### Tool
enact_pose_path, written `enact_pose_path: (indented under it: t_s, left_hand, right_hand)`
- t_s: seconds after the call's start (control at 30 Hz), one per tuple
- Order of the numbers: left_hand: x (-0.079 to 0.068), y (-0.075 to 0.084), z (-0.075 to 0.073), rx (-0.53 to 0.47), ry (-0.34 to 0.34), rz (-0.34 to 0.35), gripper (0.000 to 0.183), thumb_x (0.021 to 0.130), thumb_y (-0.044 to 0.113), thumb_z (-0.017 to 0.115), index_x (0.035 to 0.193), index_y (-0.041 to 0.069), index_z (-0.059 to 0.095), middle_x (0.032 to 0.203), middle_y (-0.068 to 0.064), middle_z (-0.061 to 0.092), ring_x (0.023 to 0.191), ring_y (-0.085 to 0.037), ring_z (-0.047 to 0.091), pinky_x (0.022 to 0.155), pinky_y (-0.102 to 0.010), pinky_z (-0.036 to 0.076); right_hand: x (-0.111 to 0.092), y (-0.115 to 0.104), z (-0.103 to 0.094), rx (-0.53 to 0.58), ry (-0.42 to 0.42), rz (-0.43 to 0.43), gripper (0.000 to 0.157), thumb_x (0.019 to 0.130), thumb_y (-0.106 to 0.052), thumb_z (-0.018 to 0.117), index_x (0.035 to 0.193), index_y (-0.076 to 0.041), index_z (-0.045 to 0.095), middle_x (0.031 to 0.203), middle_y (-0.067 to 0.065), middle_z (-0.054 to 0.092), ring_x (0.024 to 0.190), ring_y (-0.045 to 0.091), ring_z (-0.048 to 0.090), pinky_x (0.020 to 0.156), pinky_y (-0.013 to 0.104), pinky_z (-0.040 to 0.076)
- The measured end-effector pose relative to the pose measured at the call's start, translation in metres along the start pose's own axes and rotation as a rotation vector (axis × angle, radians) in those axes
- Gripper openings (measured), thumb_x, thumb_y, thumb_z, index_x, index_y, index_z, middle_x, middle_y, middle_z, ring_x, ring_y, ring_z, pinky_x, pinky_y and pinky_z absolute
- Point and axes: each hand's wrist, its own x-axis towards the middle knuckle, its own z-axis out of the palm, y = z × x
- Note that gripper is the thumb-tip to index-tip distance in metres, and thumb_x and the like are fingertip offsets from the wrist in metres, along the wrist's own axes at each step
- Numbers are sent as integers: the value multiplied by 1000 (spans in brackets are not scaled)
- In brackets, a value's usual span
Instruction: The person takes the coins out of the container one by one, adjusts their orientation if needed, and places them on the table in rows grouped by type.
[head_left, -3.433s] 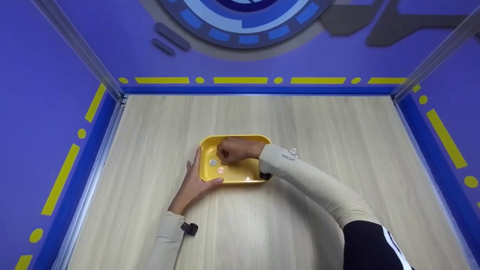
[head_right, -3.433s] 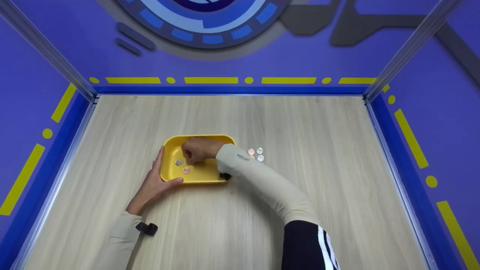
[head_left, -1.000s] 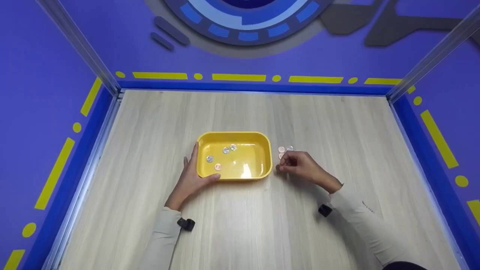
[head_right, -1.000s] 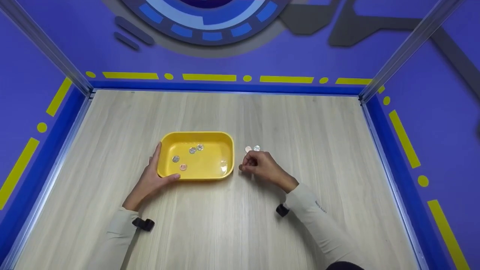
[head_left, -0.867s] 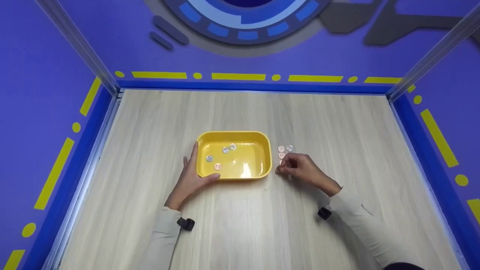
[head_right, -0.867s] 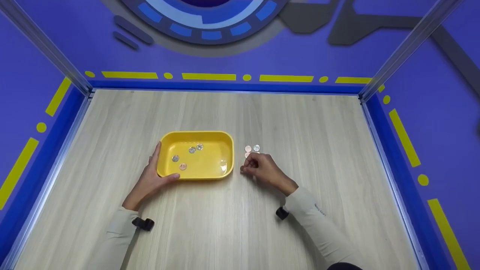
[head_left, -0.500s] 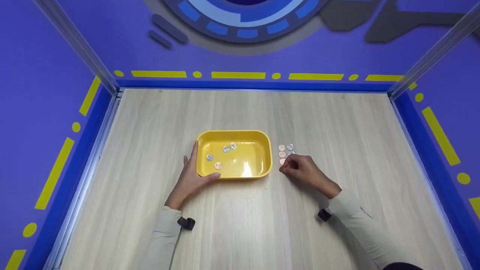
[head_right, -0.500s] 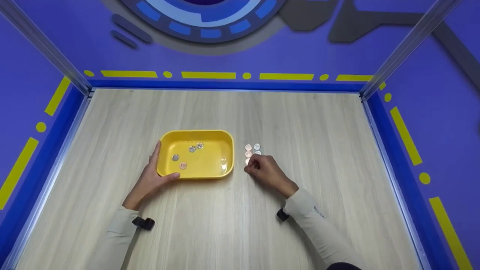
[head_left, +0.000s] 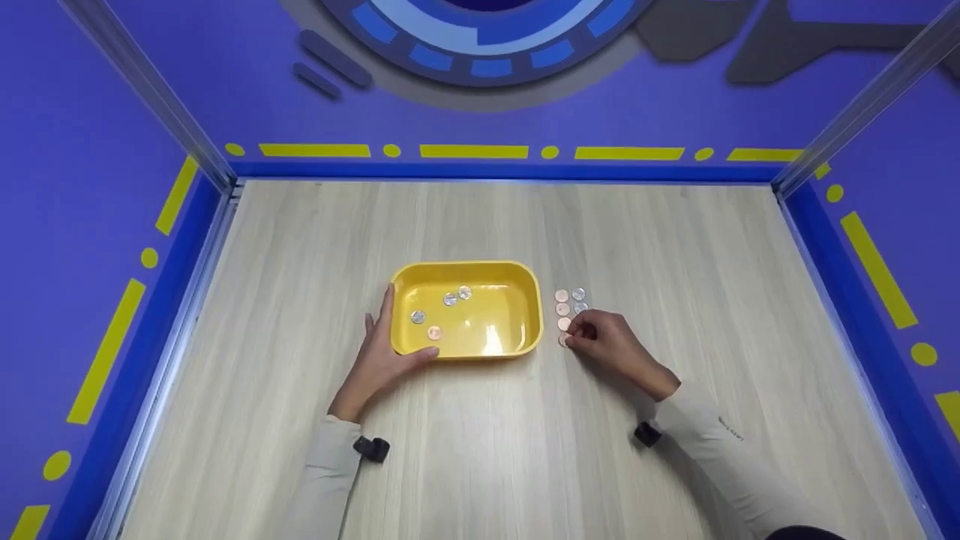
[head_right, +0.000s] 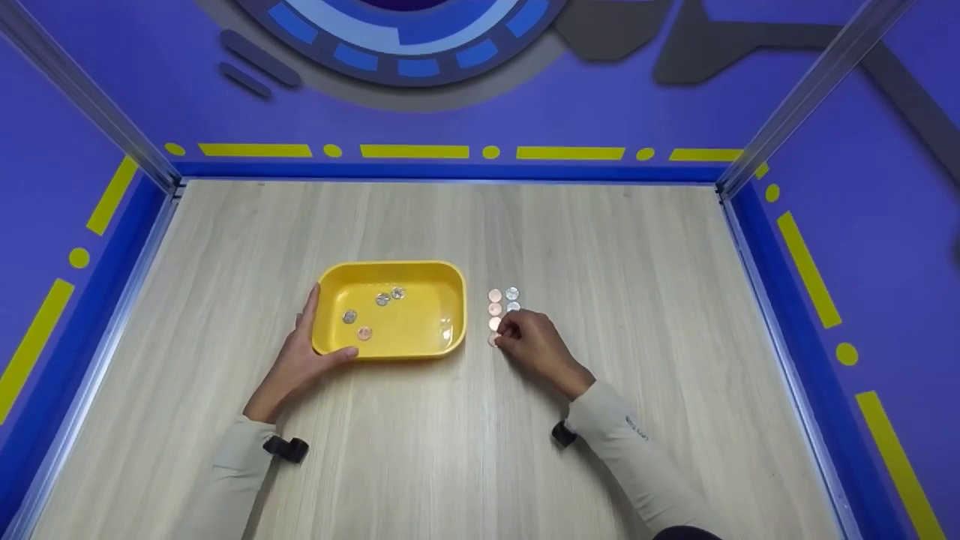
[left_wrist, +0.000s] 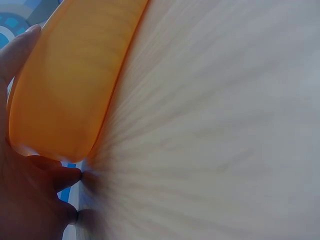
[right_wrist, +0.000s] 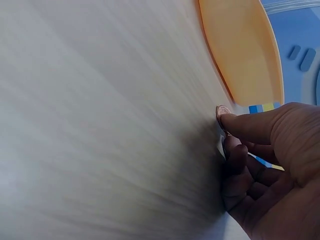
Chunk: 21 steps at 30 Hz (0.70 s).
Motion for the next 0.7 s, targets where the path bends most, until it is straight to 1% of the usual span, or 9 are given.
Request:
enact_pose_path:
  t_s: [0.23,0.4,0.47,0.57,0.7]
  left_hand:
    - [0,0,0,5,2,-4,141,81,46,97,178,11,2,181,-15,25,166,-41,24,137,-51,-12]
    - [2,0,0,11,-6,-8,140,82,48,96,178,12,1,181,-16,24,166,-43,23,137,-52,-12]
    - [1,0,0,13,-4,-16,140,82,49,96,178,12,1,181,-16,25,166,-45,22,137,-52,-12]
    - [1,0,0,5,-1,-6,140,82,47,96,178,11,2,180,-18,27,165,-45,24,137,-53,-12]
    - [1,-1,1,1,2,17,139,83,45,96,177,8,2,179,-19,29,164,-42,30,137,-55,-12]
  right_hand:
    - [-2,3,3,-20,40,-11,11,91,3,86,92,-5,77,84,1,71,76,11,59,66,20,50]
    - [0,0,-1,27,47,-9,9,94,1,84,93,-5,77,85,2,72,76,11,60,65,19,50]
    - [2,-4,-5,57,47,-15,7,96,1,82,94,-4,77,86,4,74,75,12,62,63,18,51]
    - [7,-13,-10,73,55,-30,5,97,1,80,96,-3,77,88,5,76,74,12,65,62,18,53]
    - [16,-27,-17,70,64,-61,3,98,-1,81,101,-2,79,92,5,77,77,14,66,68,20,55]
